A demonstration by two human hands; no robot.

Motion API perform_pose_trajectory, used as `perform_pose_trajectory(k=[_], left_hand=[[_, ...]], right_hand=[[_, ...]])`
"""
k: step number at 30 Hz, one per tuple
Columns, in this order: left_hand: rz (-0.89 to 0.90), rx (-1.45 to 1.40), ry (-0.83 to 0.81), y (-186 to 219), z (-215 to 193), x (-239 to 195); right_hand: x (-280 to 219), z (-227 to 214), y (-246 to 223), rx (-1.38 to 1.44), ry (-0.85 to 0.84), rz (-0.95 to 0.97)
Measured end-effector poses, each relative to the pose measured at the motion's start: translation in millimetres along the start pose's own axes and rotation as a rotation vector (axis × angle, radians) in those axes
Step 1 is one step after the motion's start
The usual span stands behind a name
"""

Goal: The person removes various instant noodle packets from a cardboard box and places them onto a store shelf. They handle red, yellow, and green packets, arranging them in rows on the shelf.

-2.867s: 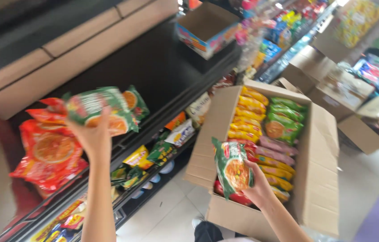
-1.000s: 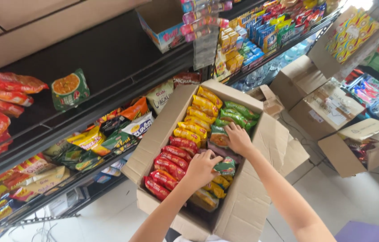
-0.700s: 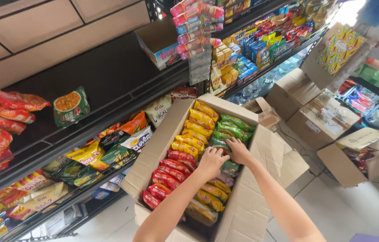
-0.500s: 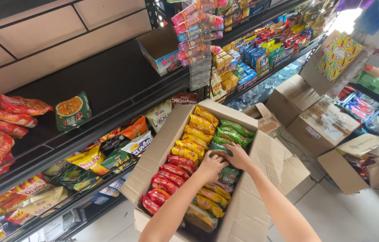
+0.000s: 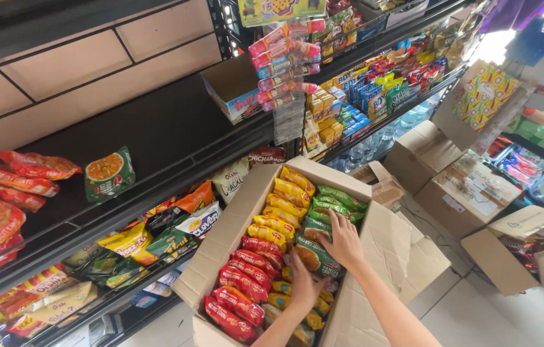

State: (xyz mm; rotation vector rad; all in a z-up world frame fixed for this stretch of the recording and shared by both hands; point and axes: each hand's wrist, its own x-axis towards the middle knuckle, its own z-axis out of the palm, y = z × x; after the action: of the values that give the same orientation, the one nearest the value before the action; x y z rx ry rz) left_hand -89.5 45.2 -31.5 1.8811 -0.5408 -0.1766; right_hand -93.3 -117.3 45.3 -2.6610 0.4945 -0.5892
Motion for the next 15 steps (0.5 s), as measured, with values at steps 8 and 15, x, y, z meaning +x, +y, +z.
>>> perform_pose_trajectory(k=[8,15], left_hand=[[-0.139,0.189,-0.062,22.2,-14.4,22.4],[-0.006,0.182,-0.044,3.3,-8.0,29.6]], right_hand=[[-1.6,-21.0,-12.8,0.019,-0.049,-0.051],[-13.7,-2.9,-0.7,0.064,0.079,-0.25]])
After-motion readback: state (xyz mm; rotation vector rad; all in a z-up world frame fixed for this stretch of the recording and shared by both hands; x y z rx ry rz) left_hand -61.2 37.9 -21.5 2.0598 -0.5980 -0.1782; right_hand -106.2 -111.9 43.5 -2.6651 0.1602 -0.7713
